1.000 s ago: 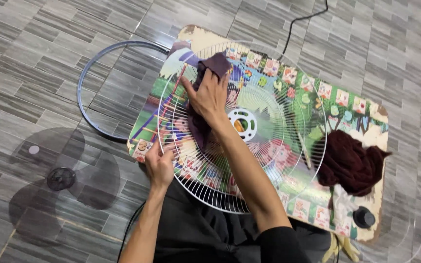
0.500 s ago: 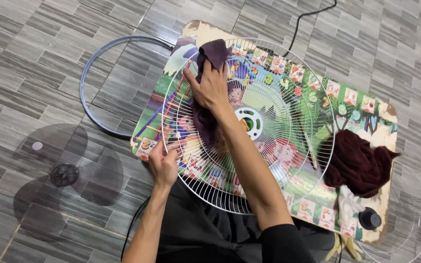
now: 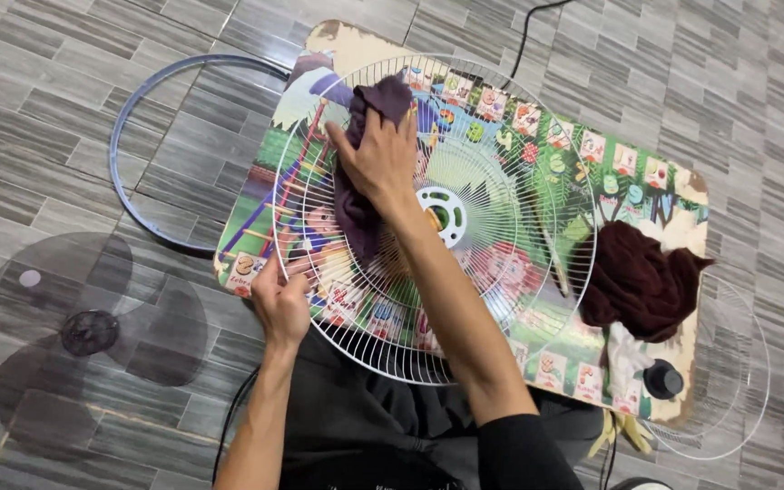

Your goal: Cleaning a fan grill with a cloth

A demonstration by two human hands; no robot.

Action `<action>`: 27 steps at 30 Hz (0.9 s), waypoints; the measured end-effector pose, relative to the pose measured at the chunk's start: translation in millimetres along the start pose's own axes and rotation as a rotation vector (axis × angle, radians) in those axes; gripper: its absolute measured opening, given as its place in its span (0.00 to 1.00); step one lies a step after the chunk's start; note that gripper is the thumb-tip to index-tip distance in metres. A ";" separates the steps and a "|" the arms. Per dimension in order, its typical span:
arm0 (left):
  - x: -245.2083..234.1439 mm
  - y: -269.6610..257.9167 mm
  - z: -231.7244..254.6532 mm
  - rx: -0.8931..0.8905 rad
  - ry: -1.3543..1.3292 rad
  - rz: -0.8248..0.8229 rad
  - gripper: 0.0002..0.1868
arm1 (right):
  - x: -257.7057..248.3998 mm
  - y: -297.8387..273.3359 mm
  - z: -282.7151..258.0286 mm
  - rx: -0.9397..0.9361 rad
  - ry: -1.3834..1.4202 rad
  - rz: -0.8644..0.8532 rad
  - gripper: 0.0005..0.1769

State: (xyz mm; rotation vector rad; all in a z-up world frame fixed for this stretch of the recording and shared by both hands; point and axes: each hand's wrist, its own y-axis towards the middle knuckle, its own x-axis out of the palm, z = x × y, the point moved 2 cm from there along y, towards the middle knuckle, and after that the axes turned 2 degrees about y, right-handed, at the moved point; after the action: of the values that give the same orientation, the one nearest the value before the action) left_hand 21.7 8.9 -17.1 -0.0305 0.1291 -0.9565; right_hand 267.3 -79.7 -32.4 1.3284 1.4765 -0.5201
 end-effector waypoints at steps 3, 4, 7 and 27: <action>0.7 0.9 -19.0 -0.005 0.038 0.007 0.34 | -19.1 10.6 -16.8 -0.029 0.079 0.007 0.53; -0.9 0.3 -3.7 0.003 0.039 0.016 0.34 | -12.7 13.3 -16.6 -0.038 0.086 0.012 0.53; -1.5 -2.8 20.8 -0.022 0.022 0.021 0.35 | 9.6 10.3 -10.1 -0.048 0.125 -0.038 0.54; 1.1 0.7 -1.5 0.096 -0.015 -0.026 0.40 | 15.8 21.5 6.3 -0.053 -0.089 -0.100 0.61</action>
State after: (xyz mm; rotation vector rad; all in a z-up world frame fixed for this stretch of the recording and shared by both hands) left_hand 22.6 8.5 -18.8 0.0491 0.0686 -0.9869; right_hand 291.6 -71.5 -42.0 1.1797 1.4786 -0.5936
